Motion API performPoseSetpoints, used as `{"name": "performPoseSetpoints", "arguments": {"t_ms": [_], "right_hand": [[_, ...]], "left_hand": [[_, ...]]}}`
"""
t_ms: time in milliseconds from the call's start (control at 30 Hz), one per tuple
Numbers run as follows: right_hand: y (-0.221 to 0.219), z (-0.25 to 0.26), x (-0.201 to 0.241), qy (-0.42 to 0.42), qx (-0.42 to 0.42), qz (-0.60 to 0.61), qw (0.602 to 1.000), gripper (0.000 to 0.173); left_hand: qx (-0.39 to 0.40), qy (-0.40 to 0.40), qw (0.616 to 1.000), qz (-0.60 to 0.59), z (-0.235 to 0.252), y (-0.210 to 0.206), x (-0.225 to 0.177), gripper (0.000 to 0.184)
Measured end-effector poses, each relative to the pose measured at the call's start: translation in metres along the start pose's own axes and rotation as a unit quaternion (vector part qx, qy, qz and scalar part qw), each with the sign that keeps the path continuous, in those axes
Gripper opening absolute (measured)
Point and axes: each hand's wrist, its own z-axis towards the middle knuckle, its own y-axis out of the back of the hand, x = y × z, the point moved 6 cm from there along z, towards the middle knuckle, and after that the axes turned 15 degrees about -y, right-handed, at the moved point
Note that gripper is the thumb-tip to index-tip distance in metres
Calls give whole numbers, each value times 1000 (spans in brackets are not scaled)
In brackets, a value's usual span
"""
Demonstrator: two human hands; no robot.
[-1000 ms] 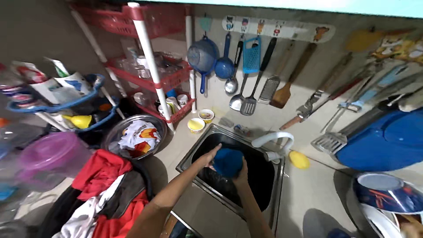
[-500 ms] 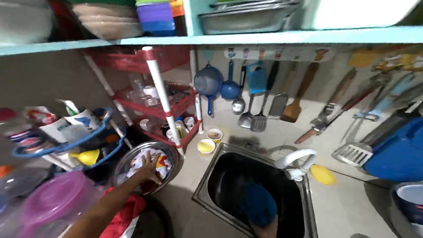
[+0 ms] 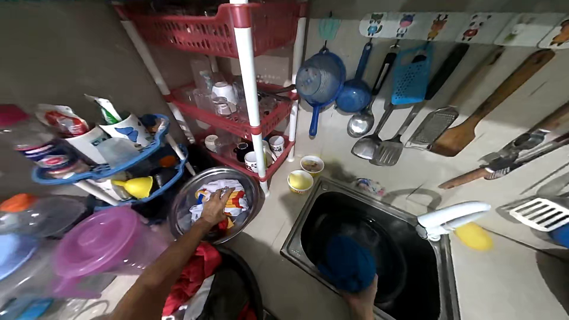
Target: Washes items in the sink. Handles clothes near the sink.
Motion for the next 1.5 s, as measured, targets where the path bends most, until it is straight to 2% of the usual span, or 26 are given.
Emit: {"name": "performPoseSetpoints", "arguments": {"t_ms": [133, 200, 267, 367, 467, 533, 600, 667, 833, 900, 967, 1033, 1067, 1100, 1133, 1167, 1200, 1233, 1267, 1333, 1500], "right_hand": [[-21, -6, 3, -22, 19, -30, 999, 63], [-39, -9, 7, -21, 44, -52, 997, 63], [-62, -11, 10, -1, 42, -86, 995, 59], [-100, -11, 7, 15, 47, -139, 989, 51], [-138, -13, -3, 22, 103, -187, 977, 44], [-156, -15, -15, 9, 143, -192, 971, 42], [-170, -14, -26, -1, 174, -186, 967, 42], [-187, -11, -35, 5, 192, -192, 962, 40], [-247, -3, -61, 20, 232, -271, 934, 32], [-272, 2, -75, 37, 227, -325, 918, 32], [-294, 9, -93, 56, 242, -383, 890, 39], [-317, 9, -109, 112, 274, -456, 839, 38], [-326, 10, -119, 155, 300, -493, 802, 36], [-332, 15, -131, 190, 335, -542, 747, 37], [-334, 20, -145, 209, 374, -600, 676, 37], [-332, 28, -160, 226, 399, -666, 588, 39], [-327, 36, -175, 233, 401, -737, 493, 41], [-321, 43, -188, 228, 386, -792, 414, 44], [-318, 47, -196, 212, 367, -828, 366, 47], [-322, 45, -202, 173, 348, -866, 315, 49], [-329, 37, -213, 118, 292, -912, 261, 54]], "left_hand": [[-30, 13, 999, -14, -2, 38, -6, 86], [-82, 22, 996, -26, -5, 69, -1, 82], [-155, 13, 987, -31, -7, 100, 11, 82], [-187, 1, 982, 1, -8, 131, 26, 88], [-166, 0, 986, 23, -8, 107, 47, 86], [-88, 16, 996, 22, -12, 65, 64, 90], [-54, 21, 998, 8, -17, 35, 68, 96], [-37, 26, 999, 3, -18, 27, 66, 102], [95, 131, 985, 53, -18, 38, 32, 145], [73, 142, 985, 61, -15, 29, 16, 154], [28, 131, 988, 82, -15, 13, 12, 148], [-14, 119, 989, 81, -13, 13, 12, 132], [-21, 114, 991, 72, -13, 17, 11, 124], [-14, 112, 992, 64, -14, 21, 12, 117], [-7, 107, 993, 55, -15, 23, 15, 112], [-9, 98, 994, 48, -15, 24, 22, 109], [-19, 87, 995, 50, -14, 23, 33, 108], [-25, 82, 995, 51, -13, 23, 43, 109], [-29, 78, 995, 50, -14, 25, 50, 108], [-31, 73, 996, 37, -15, 31, 59, 109], [-25, 86, 996, 7, -12, 41, 69, 108]]}}
